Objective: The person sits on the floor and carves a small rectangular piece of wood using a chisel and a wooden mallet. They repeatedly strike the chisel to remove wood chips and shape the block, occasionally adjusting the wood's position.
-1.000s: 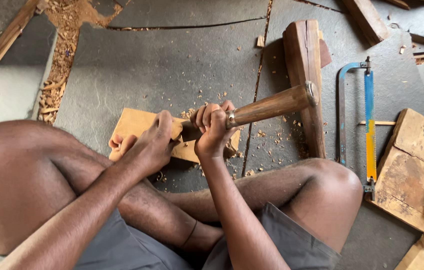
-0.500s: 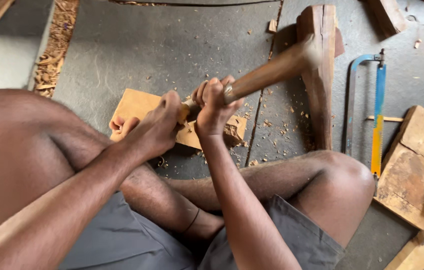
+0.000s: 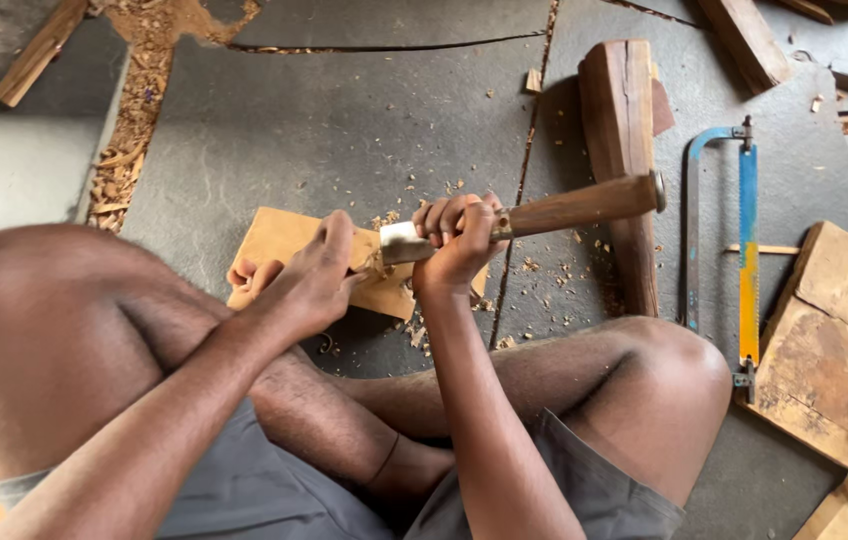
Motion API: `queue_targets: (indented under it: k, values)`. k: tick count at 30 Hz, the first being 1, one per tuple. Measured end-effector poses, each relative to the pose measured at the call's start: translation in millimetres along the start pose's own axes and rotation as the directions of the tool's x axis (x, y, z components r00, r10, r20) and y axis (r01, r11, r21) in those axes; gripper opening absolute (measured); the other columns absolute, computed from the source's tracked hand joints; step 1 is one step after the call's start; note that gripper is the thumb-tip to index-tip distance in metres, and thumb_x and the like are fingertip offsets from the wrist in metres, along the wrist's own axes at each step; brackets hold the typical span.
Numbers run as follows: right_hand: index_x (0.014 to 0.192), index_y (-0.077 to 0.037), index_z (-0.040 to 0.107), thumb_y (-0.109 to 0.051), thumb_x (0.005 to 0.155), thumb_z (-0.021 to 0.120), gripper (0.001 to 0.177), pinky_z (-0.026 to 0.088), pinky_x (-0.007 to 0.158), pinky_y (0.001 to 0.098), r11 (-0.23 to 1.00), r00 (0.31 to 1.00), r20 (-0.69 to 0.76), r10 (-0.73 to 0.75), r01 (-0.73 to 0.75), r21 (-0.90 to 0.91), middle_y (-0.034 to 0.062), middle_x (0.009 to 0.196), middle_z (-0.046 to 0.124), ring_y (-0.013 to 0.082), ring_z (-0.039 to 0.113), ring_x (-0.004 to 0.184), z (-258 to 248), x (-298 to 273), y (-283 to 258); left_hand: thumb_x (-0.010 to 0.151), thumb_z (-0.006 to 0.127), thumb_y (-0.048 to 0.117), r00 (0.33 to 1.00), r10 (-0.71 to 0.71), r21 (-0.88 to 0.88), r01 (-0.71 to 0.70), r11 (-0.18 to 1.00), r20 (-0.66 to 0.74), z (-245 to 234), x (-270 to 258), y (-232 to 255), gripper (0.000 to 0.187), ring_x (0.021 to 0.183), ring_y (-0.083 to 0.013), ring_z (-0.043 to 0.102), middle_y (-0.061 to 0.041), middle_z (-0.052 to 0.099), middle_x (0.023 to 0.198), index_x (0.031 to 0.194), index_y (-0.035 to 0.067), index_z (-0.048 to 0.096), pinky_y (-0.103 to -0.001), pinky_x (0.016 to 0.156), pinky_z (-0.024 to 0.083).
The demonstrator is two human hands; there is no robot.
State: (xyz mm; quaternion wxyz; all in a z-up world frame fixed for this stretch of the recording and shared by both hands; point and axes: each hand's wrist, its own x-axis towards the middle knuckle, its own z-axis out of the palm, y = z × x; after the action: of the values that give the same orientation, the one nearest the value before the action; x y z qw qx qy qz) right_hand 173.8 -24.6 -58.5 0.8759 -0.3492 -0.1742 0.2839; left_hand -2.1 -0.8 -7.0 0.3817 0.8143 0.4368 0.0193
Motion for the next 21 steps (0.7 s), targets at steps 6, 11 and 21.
queue_targets:
  k: [6, 11, 21]
  values:
    - [0.075, -0.016, 0.037, -0.007, 0.090, 0.047, 0.020, 0.038, 0.039, 0.0317, 0.995, 0.991, 0.095, 0.095, -0.096, 0.008, -0.0034, 0.052, 0.035, 0.0083, 0.033, 0.041, 22.4, -17.8, -14.2, 0.087, 0.065, -0.001, 0.994, 0.085, -0.032, -0.087, 0.996, -0.067, 0.5, -5.2, 0.0, 0.041, 0.113, -0.0494, 0.059, -0.029, 0.053, 0.118, 0.112, 0.003, 0.032, -0.054, 0.086, 0.049]
    - [0.077, -0.016, 0.033, -0.008, 0.093, 0.052, 0.026, 0.034, 0.041, 0.0276, 0.999, 0.990, 0.136, 0.024, -0.018, -0.050, -0.0035, 0.055, 0.034, 0.0078, 0.031, 0.044, 19.4, -24.8, -0.8, 0.089, 0.065, -0.001, 0.991, 0.122, -0.026, -0.124, 0.992, -0.061, -0.4, -1.1, 0.3, 0.038, 0.113, -0.0499, 0.059, -0.029, 0.054, 0.116, 0.111, 0.003, 0.033, -0.054, 0.086, 0.048]
    - [0.072, -0.015, 0.038, -0.007, 0.091, 0.053, 0.026, 0.044, 0.038, 0.0309, 0.993, 0.993, 0.113, -0.045, 0.058, -0.106, -0.0050, 0.056, 0.039, 0.0104, 0.043, 0.042, 15.2, -16.8, 23.3, 0.087, 0.058, -0.007, 0.996, 0.072, -0.066, -0.076, 0.995, -0.058, 5.3, -3.4, -7.3, 0.038, 0.110, -0.0481, 0.061, -0.031, 0.055, 0.113, 0.113, 0.003, 0.032, -0.053, 0.089, 0.049]
